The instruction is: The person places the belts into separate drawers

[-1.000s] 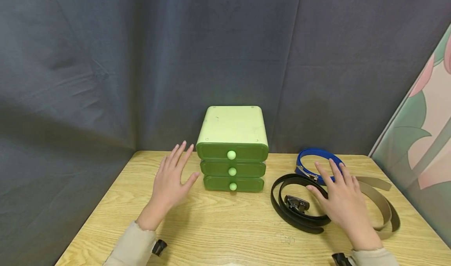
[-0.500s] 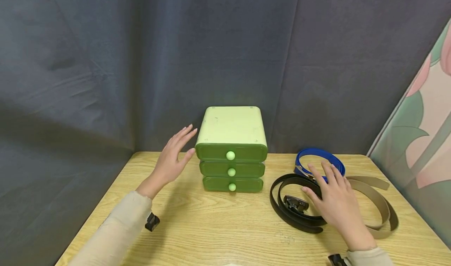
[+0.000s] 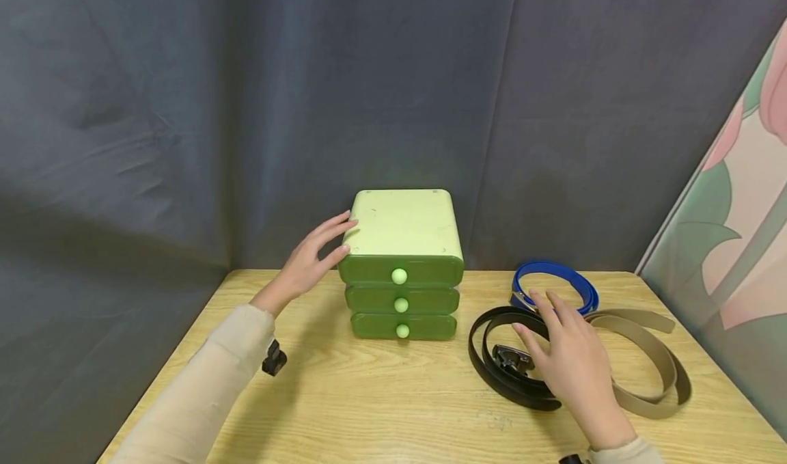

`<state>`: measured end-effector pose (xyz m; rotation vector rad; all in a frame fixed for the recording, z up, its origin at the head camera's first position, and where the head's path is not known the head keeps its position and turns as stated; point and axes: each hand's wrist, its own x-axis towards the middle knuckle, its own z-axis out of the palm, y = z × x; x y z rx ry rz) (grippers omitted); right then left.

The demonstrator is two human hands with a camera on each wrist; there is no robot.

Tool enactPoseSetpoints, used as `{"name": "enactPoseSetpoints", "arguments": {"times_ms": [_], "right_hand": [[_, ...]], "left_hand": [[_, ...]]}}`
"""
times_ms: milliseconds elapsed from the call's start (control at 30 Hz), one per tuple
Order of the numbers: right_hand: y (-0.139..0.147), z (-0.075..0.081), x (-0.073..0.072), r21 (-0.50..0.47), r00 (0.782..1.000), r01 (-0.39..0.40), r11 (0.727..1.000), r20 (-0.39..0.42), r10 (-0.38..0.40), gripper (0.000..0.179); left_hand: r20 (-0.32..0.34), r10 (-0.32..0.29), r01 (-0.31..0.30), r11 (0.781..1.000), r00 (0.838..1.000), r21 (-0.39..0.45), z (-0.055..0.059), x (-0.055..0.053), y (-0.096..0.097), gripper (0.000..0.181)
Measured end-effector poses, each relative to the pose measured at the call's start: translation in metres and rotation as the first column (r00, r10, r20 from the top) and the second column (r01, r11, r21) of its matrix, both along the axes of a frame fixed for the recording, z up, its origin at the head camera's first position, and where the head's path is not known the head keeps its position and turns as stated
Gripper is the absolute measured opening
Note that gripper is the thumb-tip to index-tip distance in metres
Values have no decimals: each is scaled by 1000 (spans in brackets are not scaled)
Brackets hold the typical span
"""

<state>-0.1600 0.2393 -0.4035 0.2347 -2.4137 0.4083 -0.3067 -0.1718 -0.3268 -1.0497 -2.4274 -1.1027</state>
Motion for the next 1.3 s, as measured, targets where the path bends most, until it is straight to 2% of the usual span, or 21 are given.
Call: {"name": "enactPoseSetpoints", "arguments": {"times_ms": [100, 267, 567, 800, 933, 1033, 1200, 1300], "right_hand": [[-6, 0, 0, -13, 998, -24, 1000, -52, 23, 60], [-20, 2, 0, -65, 991, -104, 992, -97, 97, 57], [-50, 14, -6, -117, 958, -280, 953, -96, 270, 56], [-75, 29, -22, -168, 893, -449, 878, -68, 444, 53], [-93, 35, -34, -233, 867, -491, 839, -41, 496, 47], [-107, 37, -41, -298, 859, -497, 815, -38, 511, 44], [-125, 32, -55, -394, 861, -489, 779, -75, 502, 41], [-134, 28, -62, -467, 861, -479, 743, -88, 501, 39]], "left_hand": [[71, -36, 36, 999, 997, -1, 1, -3, 0, 46], [192, -93, 84, 995, 977, 52, 7, -7, 0, 45], [326, -87, 65, 995, 941, 78, 15, -11, -3, 46], [355, -82, 51, 994, 931, 96, 16, -13, -4, 47], [359, -76, 41, 994, 930, 106, 14, -12, -3, 47], [352, -84, 42, 991, 932, 124, 12, -12, -2, 46], [343, -100, 51, 988, 934, 149, 9, -13, 1, 46], [347, -91, 40, 988, 933, 152, 7, -13, 2, 45]]}}
